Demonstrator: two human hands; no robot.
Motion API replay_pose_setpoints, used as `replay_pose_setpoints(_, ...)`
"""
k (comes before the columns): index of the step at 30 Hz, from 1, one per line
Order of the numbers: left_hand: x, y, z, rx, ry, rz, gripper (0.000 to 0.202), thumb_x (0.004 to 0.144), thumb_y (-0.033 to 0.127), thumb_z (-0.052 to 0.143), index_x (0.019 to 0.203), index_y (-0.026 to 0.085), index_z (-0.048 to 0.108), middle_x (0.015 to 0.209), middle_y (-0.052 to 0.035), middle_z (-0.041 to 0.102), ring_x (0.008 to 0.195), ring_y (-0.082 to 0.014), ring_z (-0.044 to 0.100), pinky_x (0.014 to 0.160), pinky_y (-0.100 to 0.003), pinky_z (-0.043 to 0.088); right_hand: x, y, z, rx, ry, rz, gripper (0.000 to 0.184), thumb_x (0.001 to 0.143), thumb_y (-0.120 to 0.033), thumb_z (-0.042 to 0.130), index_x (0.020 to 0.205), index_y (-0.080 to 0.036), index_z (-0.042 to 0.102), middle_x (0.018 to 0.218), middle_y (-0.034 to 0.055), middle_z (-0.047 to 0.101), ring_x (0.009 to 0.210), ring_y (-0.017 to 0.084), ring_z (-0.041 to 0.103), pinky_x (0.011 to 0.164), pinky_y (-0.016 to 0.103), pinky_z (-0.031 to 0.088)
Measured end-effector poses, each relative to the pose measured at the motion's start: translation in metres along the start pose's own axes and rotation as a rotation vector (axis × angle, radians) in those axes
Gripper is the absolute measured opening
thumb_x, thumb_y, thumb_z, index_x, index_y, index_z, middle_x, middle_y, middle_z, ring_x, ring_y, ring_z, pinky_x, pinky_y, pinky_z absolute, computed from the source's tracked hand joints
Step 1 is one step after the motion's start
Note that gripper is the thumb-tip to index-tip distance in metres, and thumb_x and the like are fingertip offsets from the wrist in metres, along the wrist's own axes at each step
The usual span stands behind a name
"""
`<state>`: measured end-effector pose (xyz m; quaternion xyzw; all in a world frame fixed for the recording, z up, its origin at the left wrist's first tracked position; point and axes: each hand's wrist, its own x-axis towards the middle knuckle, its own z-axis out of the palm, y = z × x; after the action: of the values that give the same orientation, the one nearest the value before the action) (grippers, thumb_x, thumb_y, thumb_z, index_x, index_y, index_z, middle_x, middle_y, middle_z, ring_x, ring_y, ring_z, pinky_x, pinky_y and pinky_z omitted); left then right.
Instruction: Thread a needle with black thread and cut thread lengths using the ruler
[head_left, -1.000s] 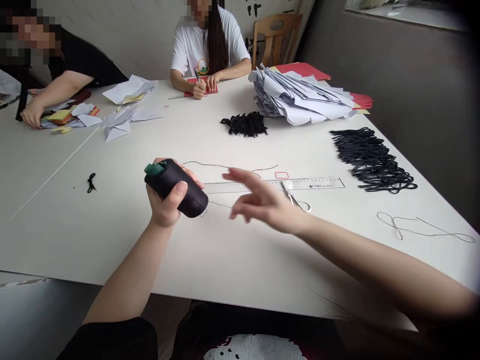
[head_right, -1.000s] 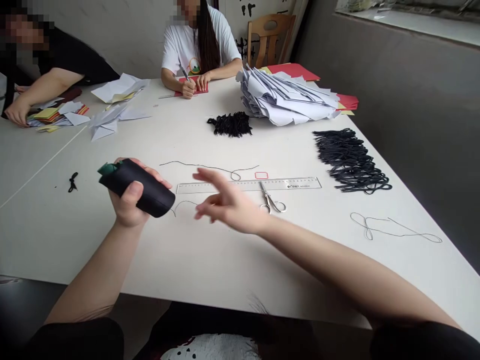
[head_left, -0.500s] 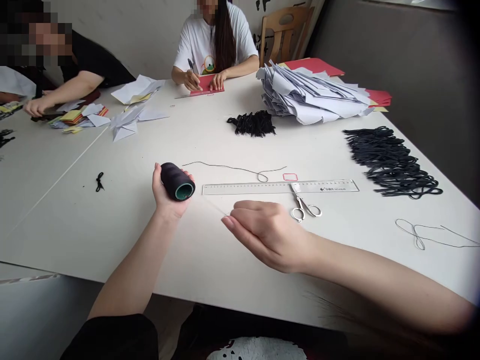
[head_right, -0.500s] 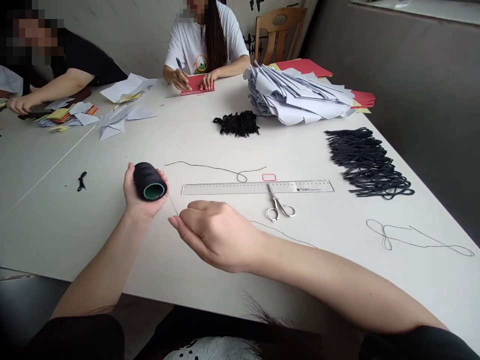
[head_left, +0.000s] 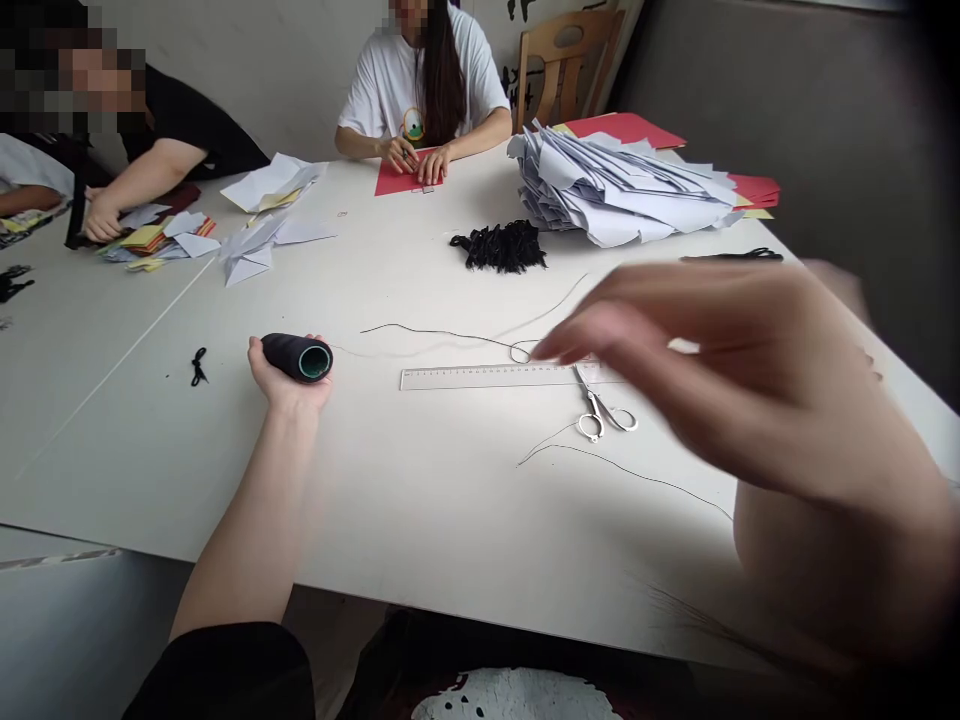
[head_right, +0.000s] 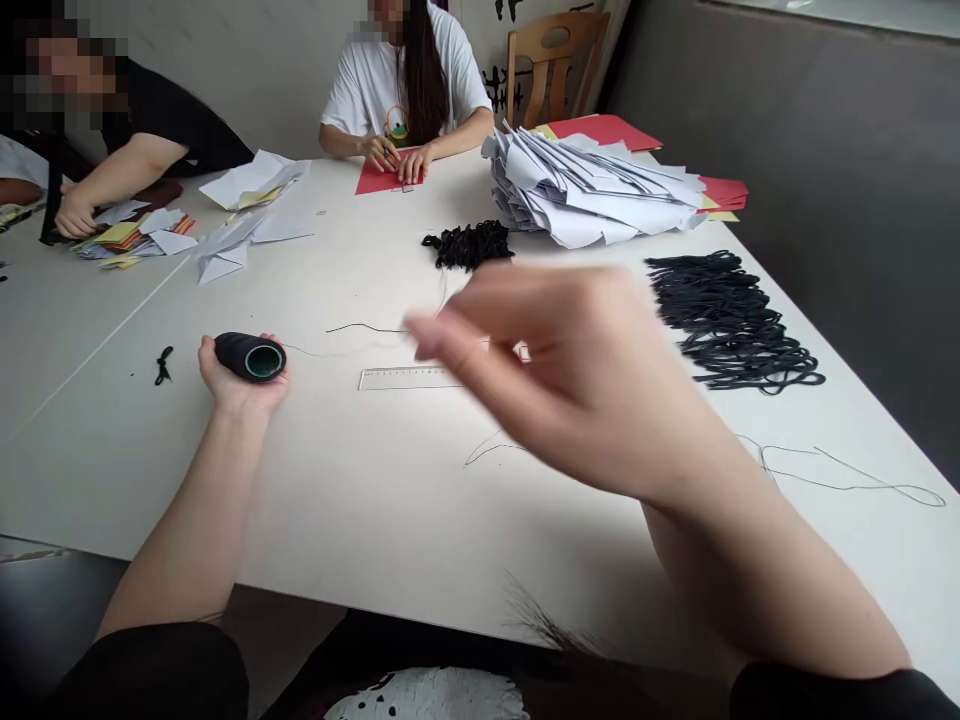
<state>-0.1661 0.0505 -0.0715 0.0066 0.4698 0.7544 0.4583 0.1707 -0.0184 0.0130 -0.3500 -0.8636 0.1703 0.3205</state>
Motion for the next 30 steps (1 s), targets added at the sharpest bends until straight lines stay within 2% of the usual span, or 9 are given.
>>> replay_pose_setpoints(5,-0.018,-0.009,0.008,0.027,-0.293,0.048,0.049,0.089,0.068,0.047,0.084,0.019,0.050,0.074,-0.0010,0.059,0.071,-0.0114,0.060,0.070,-0.024,0.053,0.013,0.031,0.008,-0.232,-0.439,0.066,0.036,0.079,-0.041,0.073,0.113,-0.028,0.071,0.095,0.0027,0.073,0.067,0.016,0.062,0.055,0.027,0.038)
replay_pose_setpoints(10,-0.063,-0.024,0.010,0.258,-0.653,0.151,0.048,0.073,0.066,0.069,0.081,0.020,0.061,0.070,-0.0022,0.061,0.060,-0.0173,0.062,0.058,-0.031,0.052,0.029,0.031,0.024,-0.362,-0.252,0.396,0.031,0.091,-0.038,0.057,0.071,-0.017,0.068,0.065,0.0056,0.064,0.055,0.016,0.056,0.053,0.030,0.037)
replay_pose_setpoints(12,-0.077,-0.027,0.007,0.342,-0.706,0.235,0.045,0.068,0.062,0.075,0.083,0.021,0.064,0.067,-0.0026,0.061,0.062,-0.0202,0.063,0.058,-0.031,0.050,0.032,0.026,0.034,-0.214,-0.171,0.292,0.013,0.086,-0.023,0.060,0.093,-0.016,0.068,0.094,0.0082,0.070,0.062,0.015,0.060,0.060,0.030,0.043)
replay_pose_setpoints(15,-0.087,-0.028,0.004,0.397,-0.790,0.435,0.048,0.060,0.061,0.080,0.081,0.020,0.067,0.062,-0.0043,0.061,0.073,-0.0237,0.065,0.074,-0.035,0.052,0.031,0.021,0.059,0.303,-0.266,0.058,0.063,0.080,-0.007,0.055,0.140,-0.023,0.044,0.147,0.0119,0.046,0.076,0.010,0.066,0.069,0.027,0.053)
replay_pose_setpoints(18,-0.088,-0.029,0.002,0.435,-0.884,0.526,0.048,0.060,0.064,0.077,0.080,0.022,0.068,0.061,-0.0037,0.060,0.075,-0.0241,0.064,0.088,-0.040,0.049,0.027,0.022,0.086,0.760,-0.446,0.014,0.079,0.080,-0.005,0.051,0.151,-0.026,0.023,0.158,0.0151,0.028,0.086,0.010,0.069,0.073,0.026,0.057)
replay_pose_setpoints(21,-0.086,-0.031,0.002,0.375,-0.809,0.404,0.040,0.064,0.058,0.076,0.075,0.023,0.064,0.062,-0.0032,0.059,0.074,-0.0248,0.064,0.079,-0.038,0.051,0.026,0.024,0.103,0.938,-0.522,0.078,0.079,0.082,-0.008,0.055,0.151,-0.021,0.020,0.149,0.0174,0.042,0.095,0.013,0.069,0.078,0.027,0.057)
replay_pose_setpoints(24,-0.083,-0.031,0.004,0.339,-0.730,0.341,0.038,0.071,0.058,0.071,0.076,0.021,0.062,0.064,-0.0051,0.061,0.075,-0.0242,0.065,0.069,-0.033,0.051,0.028,0.025,0.104,0.845,-0.507,0.201,0.047,0.090,-0.027,0.059,0.134,-0.013,0.049,0.098,0.0074,0.067,0.075,0.012,0.065,0.068,0.025,0.052)
replay_pose_setpoints(27,-0.076,-0.029,0.007,0.313,-0.624,0.291,0.044,0.076,0.061,0.065,0.078,0.017,0.062,0.065,-0.0052,0.063,0.066,-0.0202,0.065,0.066,-0.031,0.052,0.030,0.023,0.093,0.647,-0.369,0.256,0.034,0.096,-0.043,0.053,0.092,-0.013,0.068,0.060,-0.0038,0.049,0.051,0.007,0.043,0.053,0.022,0.038)
replay_pose_setpoints(30,-0.060,-0.025,0.010,0.234,-0.391,0.142,0.041,0.081,0.058,0.063,0.080,0.017,0.057,0.068,-0.0044,0.061,0.066,-0.0189,0.067,0.065,-0.030,0.054,0.030,0.019,0.077,0.578,-0.221,0.126,0.034,0.098,-0.038,0.052,0.082,-0.013,0.068,0.054,-0.0063,0.041,0.048,0.006,0.033,0.052,0.021,0.033)
